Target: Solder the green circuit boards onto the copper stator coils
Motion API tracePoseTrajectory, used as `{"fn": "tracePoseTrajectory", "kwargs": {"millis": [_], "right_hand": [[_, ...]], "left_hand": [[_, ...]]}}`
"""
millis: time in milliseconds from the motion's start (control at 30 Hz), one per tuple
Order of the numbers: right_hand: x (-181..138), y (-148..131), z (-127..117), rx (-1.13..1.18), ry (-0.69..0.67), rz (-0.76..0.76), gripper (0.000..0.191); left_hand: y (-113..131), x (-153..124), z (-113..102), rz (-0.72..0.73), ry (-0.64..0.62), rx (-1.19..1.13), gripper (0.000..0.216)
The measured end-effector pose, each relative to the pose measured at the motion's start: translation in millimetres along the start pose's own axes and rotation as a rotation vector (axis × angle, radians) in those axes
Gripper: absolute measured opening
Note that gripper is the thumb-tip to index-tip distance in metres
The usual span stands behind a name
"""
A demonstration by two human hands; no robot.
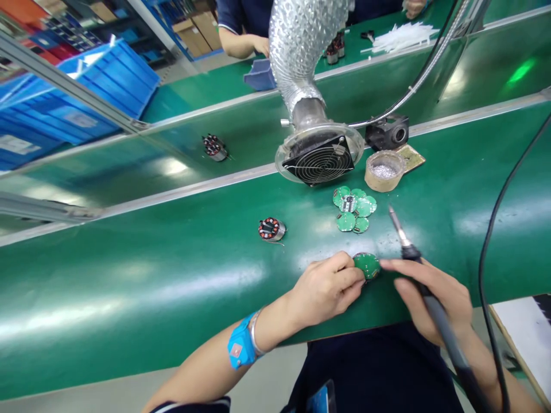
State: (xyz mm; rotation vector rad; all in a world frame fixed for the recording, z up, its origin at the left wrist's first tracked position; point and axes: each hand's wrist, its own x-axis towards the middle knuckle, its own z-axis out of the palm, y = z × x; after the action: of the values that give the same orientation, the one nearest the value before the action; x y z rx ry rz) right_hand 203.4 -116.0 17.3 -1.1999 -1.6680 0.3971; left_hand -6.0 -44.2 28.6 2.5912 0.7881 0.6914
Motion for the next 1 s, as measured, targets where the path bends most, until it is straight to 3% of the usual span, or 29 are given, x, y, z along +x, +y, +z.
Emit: {"fn": "tracePoseTrajectory", "kwargs": {"millis": [167,300,400,500,600,800,867,1000], "right_hand": [[18.0,6.2,18.6,0.044,-0.163,-0.003,0.037],[17.0,9.9,20.4,0.015,-0.16,-0.004,0.039],[14.6,11.5,20.5,-0.01,-0.146,-0.012,0.04],[12.7,12.4,21.8,-0.021,-0.132,-0.01,0.041],[11.2,12.7,23.5,-0.024,-0.124,-0.013,0.043],[9.3,13.7,25.4,-0.023,-0.106,-0.026,0.041],[9.6,14.4,25.0,-0.026,-0.1,-0.036,0.04],[11.3,14.9,23.1,-0.031,-0.122,-0.032,0.039]], "left_hand": [[-13.9,1.4,-11.9,0.164,-0.087,-0.037,0.021],[-20.5,-0.8,-2.0,0.305,0.0,-0.074,0.025],[-21.2,-0.6,6.0,0.181,0.038,-0.2,0.018],[-21.9,1.1,1.7,0.104,-0.092,-0.31,0.029],[-22.7,0.2,-9.3,0.084,-0.201,-0.298,0.017],[-16.0,-7.6,-13.2,-0.015,-0.107,-0.379,0.011],[-10.8,-5.3,-9.2,-0.123,-0.067,-0.483,0.011],[-4.8,13.8,-2.3,-0.526,-0.078,-0.708,0.014]]}}
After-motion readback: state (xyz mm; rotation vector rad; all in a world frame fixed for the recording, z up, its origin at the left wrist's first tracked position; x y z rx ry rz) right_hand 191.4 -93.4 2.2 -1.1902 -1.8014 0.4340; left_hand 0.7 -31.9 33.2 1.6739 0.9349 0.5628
